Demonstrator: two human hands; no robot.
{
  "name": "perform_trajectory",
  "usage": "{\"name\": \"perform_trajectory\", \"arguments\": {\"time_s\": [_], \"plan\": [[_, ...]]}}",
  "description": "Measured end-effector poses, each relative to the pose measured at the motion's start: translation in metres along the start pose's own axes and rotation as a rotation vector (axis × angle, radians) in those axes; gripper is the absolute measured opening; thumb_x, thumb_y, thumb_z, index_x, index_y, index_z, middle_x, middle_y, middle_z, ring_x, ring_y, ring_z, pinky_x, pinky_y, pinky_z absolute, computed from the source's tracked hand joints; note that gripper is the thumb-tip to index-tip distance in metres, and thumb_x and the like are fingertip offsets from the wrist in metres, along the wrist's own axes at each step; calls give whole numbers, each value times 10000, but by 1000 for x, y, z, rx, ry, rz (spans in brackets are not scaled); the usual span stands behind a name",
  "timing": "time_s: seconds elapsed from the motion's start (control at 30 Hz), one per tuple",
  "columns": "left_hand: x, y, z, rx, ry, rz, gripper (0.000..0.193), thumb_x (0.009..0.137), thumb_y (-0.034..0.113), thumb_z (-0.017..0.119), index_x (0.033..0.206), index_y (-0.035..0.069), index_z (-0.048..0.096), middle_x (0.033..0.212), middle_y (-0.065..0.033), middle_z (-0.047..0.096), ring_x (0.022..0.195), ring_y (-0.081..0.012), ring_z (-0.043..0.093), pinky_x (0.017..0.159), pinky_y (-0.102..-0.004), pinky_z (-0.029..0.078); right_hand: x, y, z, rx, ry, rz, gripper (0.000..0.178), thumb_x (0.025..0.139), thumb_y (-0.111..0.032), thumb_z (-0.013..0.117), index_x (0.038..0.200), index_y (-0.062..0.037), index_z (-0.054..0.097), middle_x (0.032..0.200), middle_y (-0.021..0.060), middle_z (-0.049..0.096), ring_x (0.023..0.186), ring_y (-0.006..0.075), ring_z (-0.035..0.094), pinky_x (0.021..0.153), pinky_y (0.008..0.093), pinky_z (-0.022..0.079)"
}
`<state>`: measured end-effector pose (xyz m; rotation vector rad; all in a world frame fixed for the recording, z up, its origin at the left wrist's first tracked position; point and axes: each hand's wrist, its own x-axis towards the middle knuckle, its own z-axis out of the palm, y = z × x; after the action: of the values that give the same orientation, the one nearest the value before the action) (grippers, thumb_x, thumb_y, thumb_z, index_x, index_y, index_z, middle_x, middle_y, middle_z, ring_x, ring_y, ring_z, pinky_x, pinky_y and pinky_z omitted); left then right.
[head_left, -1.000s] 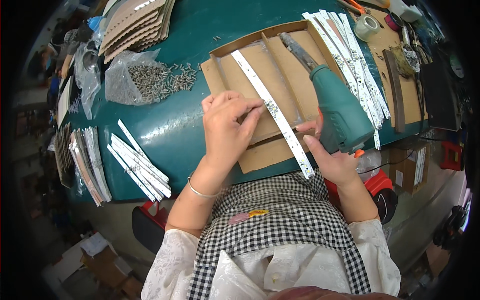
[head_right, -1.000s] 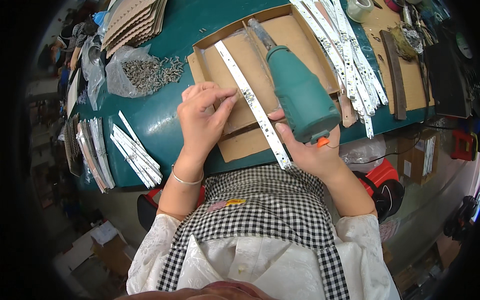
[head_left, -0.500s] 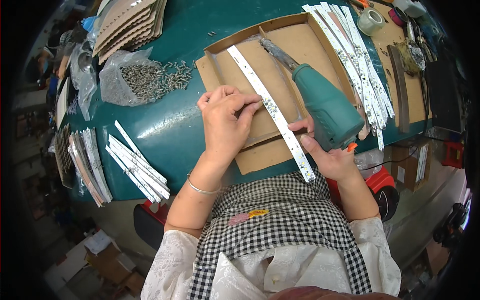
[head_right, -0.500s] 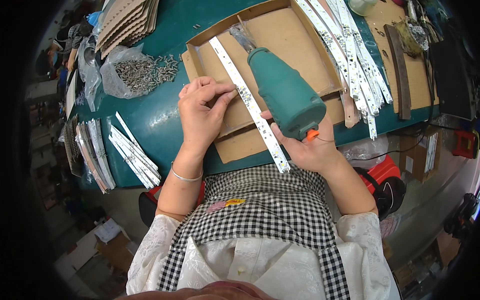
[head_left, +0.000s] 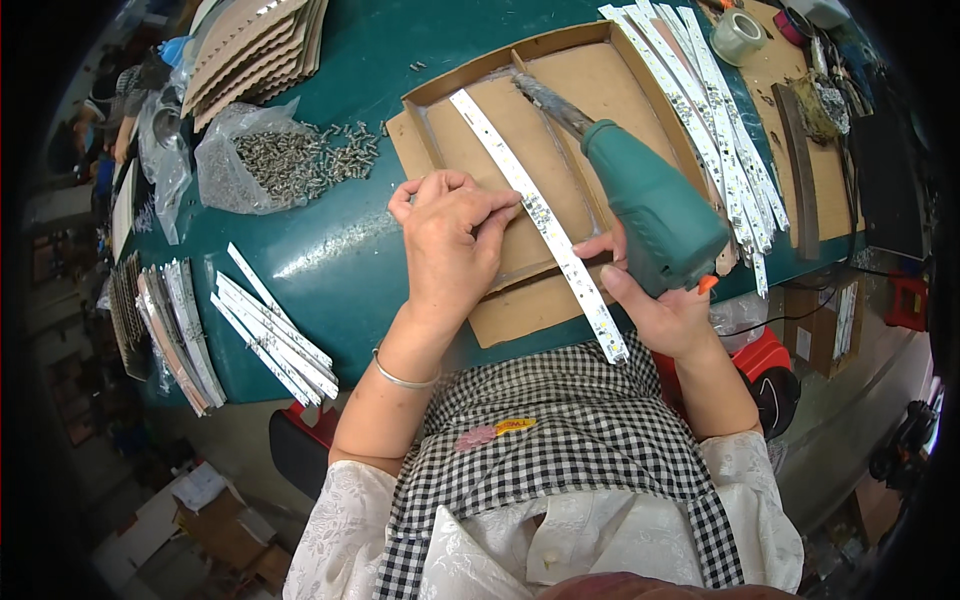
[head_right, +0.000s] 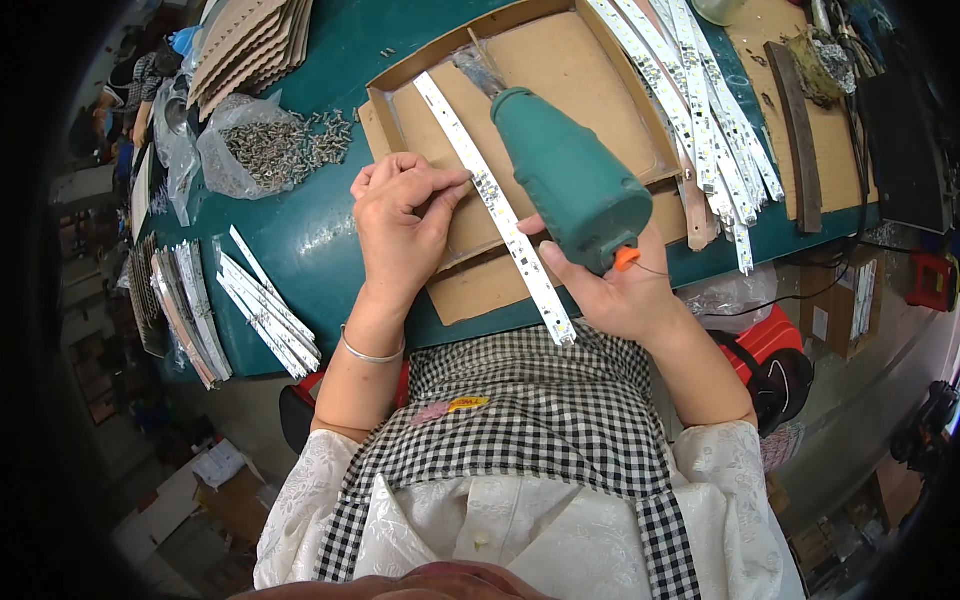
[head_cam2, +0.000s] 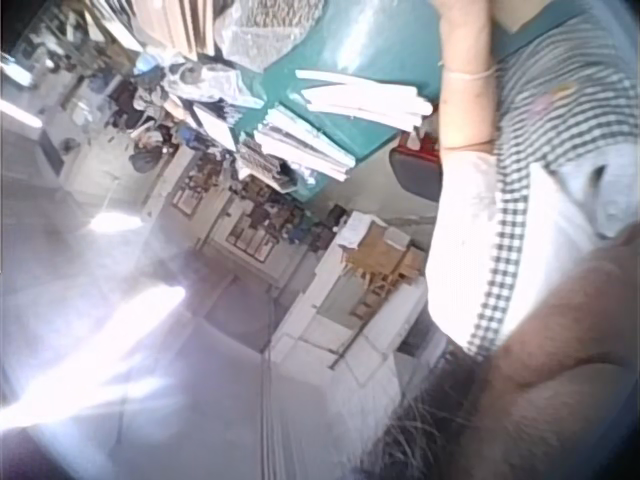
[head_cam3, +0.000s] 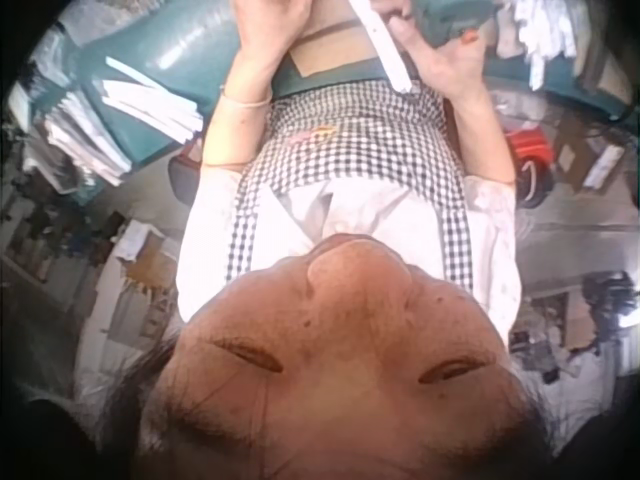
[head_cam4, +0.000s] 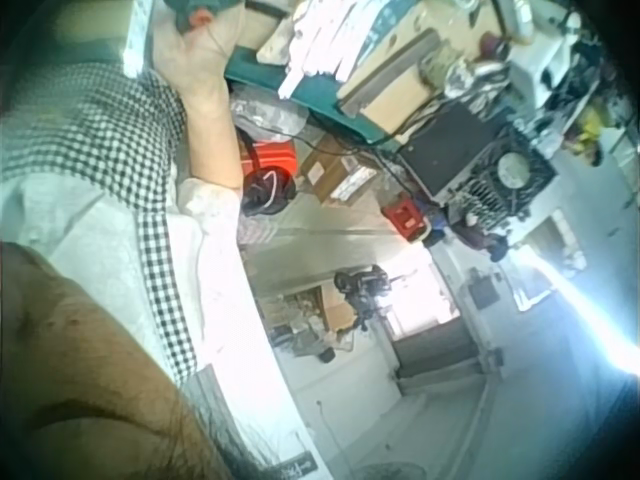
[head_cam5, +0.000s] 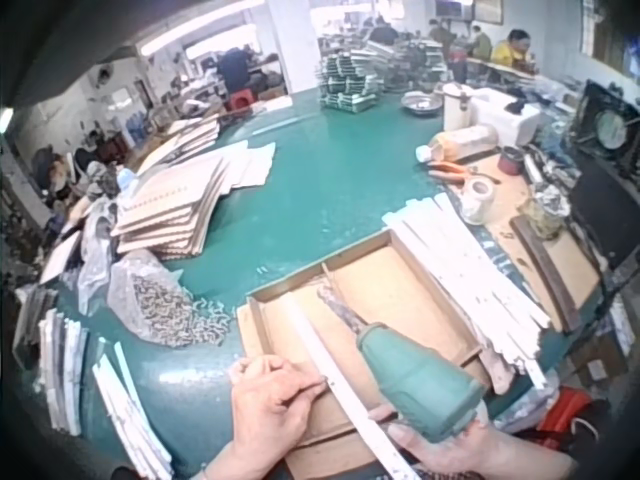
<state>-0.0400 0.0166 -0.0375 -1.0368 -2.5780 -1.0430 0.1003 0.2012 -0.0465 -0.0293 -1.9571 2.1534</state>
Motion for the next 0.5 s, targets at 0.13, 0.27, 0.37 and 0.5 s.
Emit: {"name": "perform_trajectory", "arguments": {"time_s": [0.13, 0.27, 0.37, 0.5], "plan": [[-2, -2, 2, -39, 39, -21, 132, 737, 59, 814, 857, 104, 785, 743, -7, 632, 822, -167, 622, 906, -359, 384, -17, -13, -10, -41, 78, -10, 520, 870, 77, 660, 1348, 46, 458, 1106, 147, 606, 870, 193, 634, 658, 285, 552], [-3, -2, 1, -51, 49, -25, 117, 736, 65, 814, 842, 94, 775, 742, -9, 627, 815, -168, 617, 910, -368, 383, -30, -49, -16, 125, 219, 92, 648, 804, 35, 729, 1374, 84, 427, 1259, 229, 568, 711, 176, 591, 503, 271, 526], [-4, -3, 2, -58, 47, -28, 110, 735, 64, 812, 833, 90, 770, 739, -12, 622, 810, -173, 616, 910, -375, 385, -42, -54, -31, 89, 163, 133, 652, 794, 41, 726, 1373, 92, 430, 1263, 241, 571, 689, 177, 596, 493, 268, 524], [-5, -5, 5, -97, 65, -34, 88, 739, 75, 807, 807, 99, 756, 719, -16, 622, 815, -180, 596, 936, -443, 334, -48, -53, -38, 81, 87, 191, 601, 806, 101, 692, 1360, 80, 462, 1236, 232, 616, 742, 188, 648, 563, 264, 545]]}}
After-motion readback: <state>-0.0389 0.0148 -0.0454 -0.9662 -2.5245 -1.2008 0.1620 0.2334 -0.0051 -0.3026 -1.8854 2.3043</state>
